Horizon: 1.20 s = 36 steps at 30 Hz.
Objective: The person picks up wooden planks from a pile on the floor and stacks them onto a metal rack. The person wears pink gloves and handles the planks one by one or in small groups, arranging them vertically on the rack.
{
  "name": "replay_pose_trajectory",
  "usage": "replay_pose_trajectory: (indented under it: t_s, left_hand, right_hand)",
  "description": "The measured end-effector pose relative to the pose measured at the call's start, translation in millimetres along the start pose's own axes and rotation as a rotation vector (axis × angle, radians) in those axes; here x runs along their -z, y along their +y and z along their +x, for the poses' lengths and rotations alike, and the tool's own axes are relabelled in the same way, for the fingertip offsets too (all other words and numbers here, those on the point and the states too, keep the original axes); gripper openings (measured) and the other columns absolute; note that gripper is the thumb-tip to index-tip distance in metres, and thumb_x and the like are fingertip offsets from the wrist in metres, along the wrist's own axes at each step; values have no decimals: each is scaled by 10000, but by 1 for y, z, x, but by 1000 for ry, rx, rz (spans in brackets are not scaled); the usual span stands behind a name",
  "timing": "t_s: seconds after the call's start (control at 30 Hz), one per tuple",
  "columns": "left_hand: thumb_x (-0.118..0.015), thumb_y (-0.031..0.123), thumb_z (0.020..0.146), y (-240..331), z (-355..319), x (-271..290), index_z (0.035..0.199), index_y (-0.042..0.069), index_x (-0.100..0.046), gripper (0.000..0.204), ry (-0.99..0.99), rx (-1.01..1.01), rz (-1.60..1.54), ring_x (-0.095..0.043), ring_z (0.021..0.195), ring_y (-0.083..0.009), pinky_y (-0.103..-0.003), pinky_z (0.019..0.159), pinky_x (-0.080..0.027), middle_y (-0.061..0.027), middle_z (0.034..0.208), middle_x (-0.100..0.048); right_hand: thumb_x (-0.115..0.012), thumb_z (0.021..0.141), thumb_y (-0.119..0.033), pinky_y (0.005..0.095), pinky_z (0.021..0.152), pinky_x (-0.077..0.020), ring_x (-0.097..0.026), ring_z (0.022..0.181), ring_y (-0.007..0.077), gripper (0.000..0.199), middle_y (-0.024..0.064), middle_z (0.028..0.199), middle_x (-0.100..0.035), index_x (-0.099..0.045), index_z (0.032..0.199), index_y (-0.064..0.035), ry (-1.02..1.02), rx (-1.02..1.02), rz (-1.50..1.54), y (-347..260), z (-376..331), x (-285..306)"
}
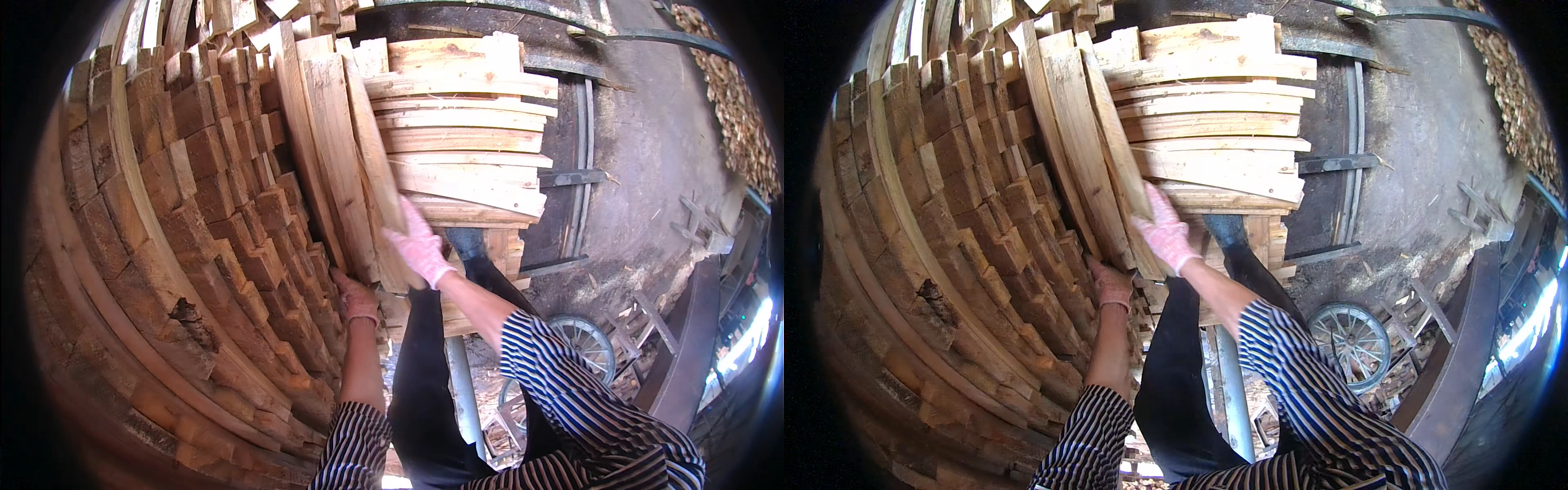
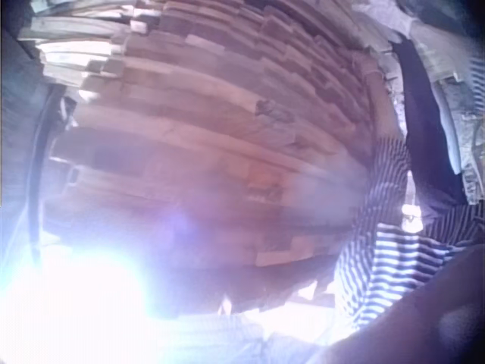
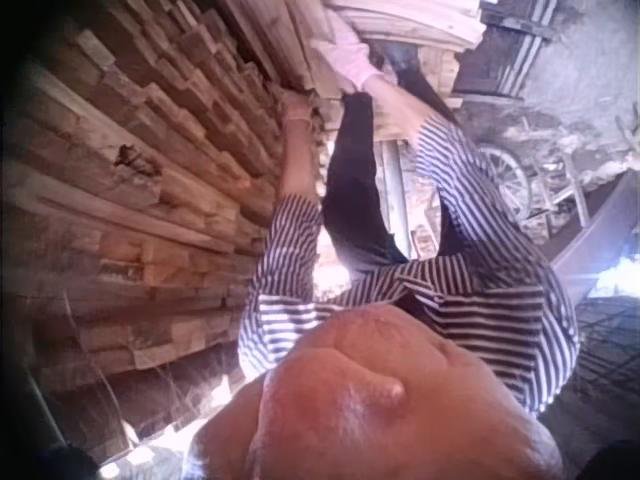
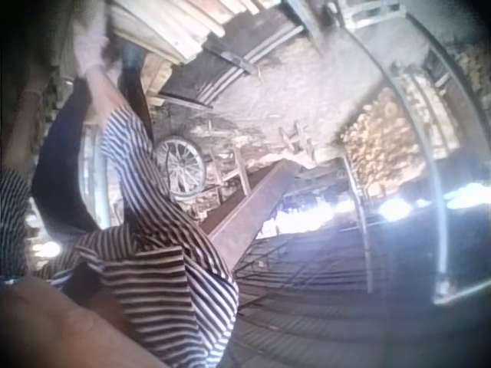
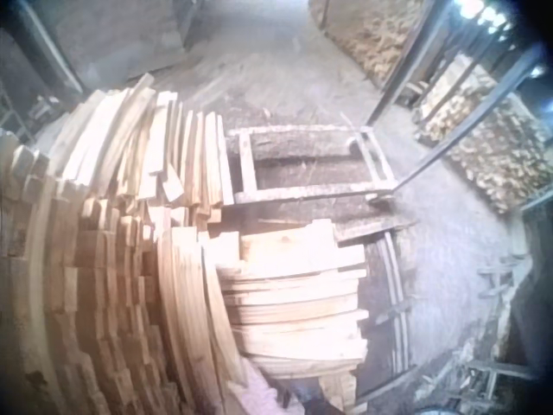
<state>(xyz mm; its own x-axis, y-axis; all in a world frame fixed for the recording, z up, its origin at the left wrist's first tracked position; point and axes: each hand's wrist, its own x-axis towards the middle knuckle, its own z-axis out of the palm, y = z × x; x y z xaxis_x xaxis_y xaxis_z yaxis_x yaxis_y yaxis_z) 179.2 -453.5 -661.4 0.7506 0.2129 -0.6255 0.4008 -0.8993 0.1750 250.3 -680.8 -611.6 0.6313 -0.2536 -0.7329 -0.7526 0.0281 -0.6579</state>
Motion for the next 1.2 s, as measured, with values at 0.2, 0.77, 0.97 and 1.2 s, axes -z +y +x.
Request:
replay_pose_trajectory:
  t_s: [0.2, 0.77, 0.97, 1.2]
  left_hand:
    - [-456, 655, 983, 61, -51, -7, 1569, 44, -283, 864, -242, 637, -1333, -410, 1360, -230, -349, 1156, -307, -109, 1550, -402]
    - [-717, 631, 830, 136, 45, 54, 1547, 21, -349, 1011, -48, 337, -351, -485, 1384, -365, -407, 1129, -392, -258, 1499, -486]
    - [-753, 641, 809, 127, 11, 37, 1467, -20, -469, 975, -132, 175, -504, -588, 1231, -276, -366, 1058, -444, -178, 1351, -628]
    - [-660, 543, 946, 123, 24, 38, 1402, -30, -554, 740, -463, 316, -999, -574, 1201, -203, -328, 1065, -427, -103, 1325, -628]
  right_hand:
    - [-927, 671, -382, 356, 1231, -261, -259, 1517, 332, 1378, 259, 1640, -230, 20, 1633, -106, -272, -104, 143, -34, 22, 11]
    - [-879, 752, -419, 330, 1180, -316, -432, 1402, 262, 1199, 226, 1491, -480, -166, 1590, 58, -393, -30, 25, -13, 47, 73]
    - [-910, 683, -489, 336, 1213, -276, -361, 1462, 303, 1339, 279, 1569, -357, -108, 1574, 106, -462, -35, -53, 3, 45, 86]
    - [-929, 706, -346, 321, 1177, -316, -373, 1426, 253, 1286, 213, 1544, -401, -96, 1600, 53, -397, -11, 123, -5, 30, 70]
